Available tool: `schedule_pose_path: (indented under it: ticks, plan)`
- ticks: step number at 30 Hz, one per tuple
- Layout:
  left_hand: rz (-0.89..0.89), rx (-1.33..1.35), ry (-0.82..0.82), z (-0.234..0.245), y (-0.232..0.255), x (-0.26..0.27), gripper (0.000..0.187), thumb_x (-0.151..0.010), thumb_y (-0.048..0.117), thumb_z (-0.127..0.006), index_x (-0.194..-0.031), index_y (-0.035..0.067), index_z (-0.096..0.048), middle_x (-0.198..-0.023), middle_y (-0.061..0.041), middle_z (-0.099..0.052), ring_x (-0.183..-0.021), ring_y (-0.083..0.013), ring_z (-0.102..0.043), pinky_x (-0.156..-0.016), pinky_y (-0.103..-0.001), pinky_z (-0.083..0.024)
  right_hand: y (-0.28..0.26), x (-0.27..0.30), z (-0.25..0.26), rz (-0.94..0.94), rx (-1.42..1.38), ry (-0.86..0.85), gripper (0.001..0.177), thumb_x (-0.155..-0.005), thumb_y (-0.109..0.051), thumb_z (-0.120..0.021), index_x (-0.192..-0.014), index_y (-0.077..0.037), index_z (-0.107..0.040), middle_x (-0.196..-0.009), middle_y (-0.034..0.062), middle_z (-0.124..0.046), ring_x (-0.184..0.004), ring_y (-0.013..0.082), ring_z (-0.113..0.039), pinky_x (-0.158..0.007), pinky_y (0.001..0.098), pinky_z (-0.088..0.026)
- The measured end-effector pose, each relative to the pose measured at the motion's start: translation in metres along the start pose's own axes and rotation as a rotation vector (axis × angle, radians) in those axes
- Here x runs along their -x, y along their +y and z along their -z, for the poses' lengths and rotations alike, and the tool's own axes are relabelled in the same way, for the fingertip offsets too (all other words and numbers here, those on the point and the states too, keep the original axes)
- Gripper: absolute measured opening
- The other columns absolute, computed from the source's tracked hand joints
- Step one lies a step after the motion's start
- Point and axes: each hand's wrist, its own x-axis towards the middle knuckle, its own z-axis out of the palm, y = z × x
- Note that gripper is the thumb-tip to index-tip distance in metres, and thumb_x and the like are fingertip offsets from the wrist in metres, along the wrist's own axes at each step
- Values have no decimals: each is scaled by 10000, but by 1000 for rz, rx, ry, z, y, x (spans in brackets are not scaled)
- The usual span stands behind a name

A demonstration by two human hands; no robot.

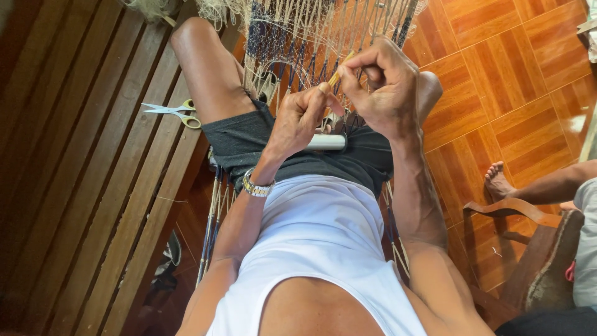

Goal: Repairing a fishing net by weaving twine with a shuttle and tying knots

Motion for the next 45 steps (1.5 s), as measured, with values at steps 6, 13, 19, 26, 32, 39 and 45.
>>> schedule_pose_path:
  ticks: [6, 13, 19, 26, 32, 39, 45]
  plan:
    - [61, 523, 35, 9, -11, -6, 525, -1075, 481, -420, -925, 68, -707, -556, 72, -255, -449, -29, -173, -378, -205, -163, 27, 24, -13, -87, -208, -64, 116, -1024, -23, -697, -961, -48, -602, -748, -1, -450, -626, 92, -337, -553, 247, -330]
    - [-54, 370, 39, 23, -39, -8, 424, -1158, 289, -283, -1194, 57, -636, -555, 85, -335, -403, -14, -340, -368, -163, -305, 26, 23, 2, 80, -118, 10, 93, -938, 59, -838, -965, 30, -754, -620, 16, -382, -492, 111, -439, -447, 253, -355]
    - [-18, 377, 20, 18, -40, -8, 344, -1146, 248, -330, -1163, 42, -604, -591, 66, -344, -457, -8, -318, -396, -167, -291, 1, 9, 5, 214, 164, 76, 49, -983, -61, -834, -973, -62, -786, -679, -36, -505, -491, 90, -488, -453, 249, -332]
    - [43, 319, 5, 7, -7, 1, 437, -1109, 377, -391, -978, 61, -662, -622, 69, -292, -523, -30, -250, -461, -194, -224, 3, 2, -9, 293, 384, 108, 69, -1052, -224, -803, -1034, -166, -769, -772, -76, -737, -518, 25, -543, -439, 228, -302]
    - [18, 139, 37, 7, 4, 4, 430, -1119, 347, -362, -999, 83, -680, -627, 53, -285, -545, -52, -274, -503, -209, -288, 2, 1, -13, 157, 87, 33, 96, -1049, -53, -819, -1070, -30, -729, -577, -12, -501, -465, 73, -351, -443, 247, -315]
    - [-102, -165, 82, 7, 5, 1, 469, -1117, 382, -367, -947, 98, -698, -583, 43, -358, -503, -69, -336, -499, -242, -281, -4, 0, -14, -6, -45, 11, 89, -1072, 2, -763, -1038, -16, -683, -603, -33, -334, -520, 61, -247, -494, 222, -270]
    - [-50, 202, 5, 15, -19, -2, 464, -1106, 376, -445, -870, 78, -711, -561, 84, -334, -464, -34, -265, -418, -196, -222, 3, 4, -14, -174, -207, 2, 103, -1067, -24, -728, -997, -15, -652, -621, -35, -390, -535, 45, -278, -461, 217, -213]
